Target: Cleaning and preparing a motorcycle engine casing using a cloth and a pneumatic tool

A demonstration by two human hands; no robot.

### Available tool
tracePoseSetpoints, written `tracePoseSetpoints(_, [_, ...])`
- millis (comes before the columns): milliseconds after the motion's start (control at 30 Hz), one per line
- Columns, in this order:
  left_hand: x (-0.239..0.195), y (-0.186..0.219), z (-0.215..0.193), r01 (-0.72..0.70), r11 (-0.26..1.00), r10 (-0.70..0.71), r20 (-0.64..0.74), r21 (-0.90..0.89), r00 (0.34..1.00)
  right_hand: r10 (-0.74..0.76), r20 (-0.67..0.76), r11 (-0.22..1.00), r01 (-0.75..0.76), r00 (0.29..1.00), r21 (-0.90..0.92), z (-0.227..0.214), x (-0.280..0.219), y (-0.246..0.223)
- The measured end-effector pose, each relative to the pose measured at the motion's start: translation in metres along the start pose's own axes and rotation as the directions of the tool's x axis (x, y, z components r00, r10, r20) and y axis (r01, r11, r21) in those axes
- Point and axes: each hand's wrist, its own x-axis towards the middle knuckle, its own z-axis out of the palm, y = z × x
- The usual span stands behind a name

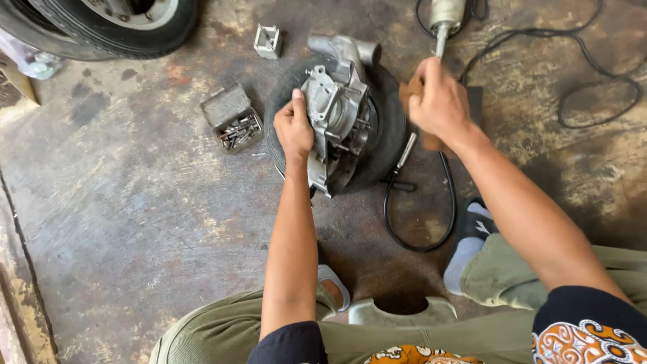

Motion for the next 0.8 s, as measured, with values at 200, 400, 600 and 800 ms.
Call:
tracePoseSetpoints(200, [-0.001, 0.01, -0.002, -0.005, 1.0, 0.005, -0.003, -0.017, 1.0, -0.029, 0.752, 0.972, 0.195, 0.658, -0.134, -0.049, 0.015, -0.114])
tracePoseSetpoints(400, [0.0, 0.014, -0.003, -0.016, 1.0, 0.016, -0.008, -0.018, 1.0, -0.057, 0.745, 0.862, 0.409, 0.665, -0.3, -0.002, -0.006, -0.119])
tracePoseSetpoints(600, [0.001, 0.02, -0.005, -0.025, 1.0, 0.025, -0.004, -0.009, 1.0, -0.115, 0.759, 0.958, 0.274, 0.641, -0.087, -0.018, -0.007, -0.133])
tracePoseSetpoints(800, [-0.001, 0.022, -0.006, -0.026, 1.0, 0.026, -0.009, -0.006, 1.0, -0.14, 0.824, 0.962, 0.271, 0.549, -0.018, -0.045, 0.03, -0.131])
